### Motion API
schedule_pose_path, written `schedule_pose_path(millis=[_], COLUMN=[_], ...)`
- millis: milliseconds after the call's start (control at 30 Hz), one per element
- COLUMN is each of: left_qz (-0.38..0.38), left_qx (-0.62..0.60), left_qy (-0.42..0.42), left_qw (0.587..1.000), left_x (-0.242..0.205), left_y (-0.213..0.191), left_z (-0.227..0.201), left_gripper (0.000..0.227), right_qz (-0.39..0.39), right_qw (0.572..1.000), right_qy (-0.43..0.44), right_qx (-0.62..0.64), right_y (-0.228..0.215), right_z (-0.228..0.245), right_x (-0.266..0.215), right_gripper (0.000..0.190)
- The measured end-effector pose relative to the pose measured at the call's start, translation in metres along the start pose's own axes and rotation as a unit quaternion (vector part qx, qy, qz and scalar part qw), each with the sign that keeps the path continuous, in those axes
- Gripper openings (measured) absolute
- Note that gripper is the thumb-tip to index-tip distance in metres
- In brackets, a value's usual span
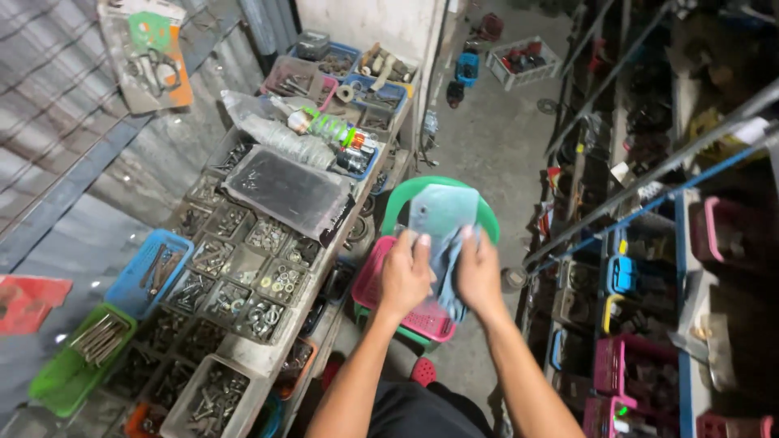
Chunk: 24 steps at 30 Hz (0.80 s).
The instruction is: The person wipes a clear plastic rectangular object with a blue cloth. They repeatedly rub the surface and edges of the plastic item while holding it over a pink basket placed on a green stool.
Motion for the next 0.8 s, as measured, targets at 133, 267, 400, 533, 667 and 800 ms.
schedule_pose_path(millis=[133, 267, 400, 533, 667, 800], left_qz=[-0.086, -0.166, -0.137, -0.125, -0.178, -0.246], left_qx=[0.006, 0.023, -0.004, 0.000, -0.021, -0.131], left_qy=[-0.025, -0.012, 0.006, 0.068, 0.011, -0.001], left_qw=[0.996, 0.986, 0.991, 0.990, 0.984, 0.960], left_x=[-0.003, -0.001, -0.022, -0.014, 0.005, 0.042], left_y=[-0.015, -0.017, -0.037, -0.061, -0.087, -0.119], left_z=[-0.020, -0.008, -0.039, -0.044, -0.013, 0.028], left_gripper=[0.028, 0.032, 0.082, 0.110, 0.104, 0.107], right_qz=[0.054, 0.062, 0.098, 0.115, 0.171, 0.146], right_qw=[0.998, 0.997, 0.986, 0.977, 0.978, 0.982], right_qy=[0.015, 0.044, -0.004, -0.010, -0.012, -0.034], right_qx=[0.010, -0.015, -0.138, -0.181, -0.117, -0.111], right_y=[0.013, 0.016, 0.020, 0.049, 0.076, 0.094], right_z=[0.008, 0.026, 0.053, 0.055, 0.092, 0.098], right_x=[-0.035, -0.035, -0.026, -0.033, -0.043, -0.056], right_gripper=[0.035, 0.029, 0.025, 0.019, 0.021, 0.023])
Point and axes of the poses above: each hand's wrist, its own x-axis towards the middle knuckle, its own y-axis out of the palm, z = x × y, the point moved 2 cm from there along x, towards the middle knuckle, and after that the axes turned 13 degrees about -y, right-handed, at the moved point
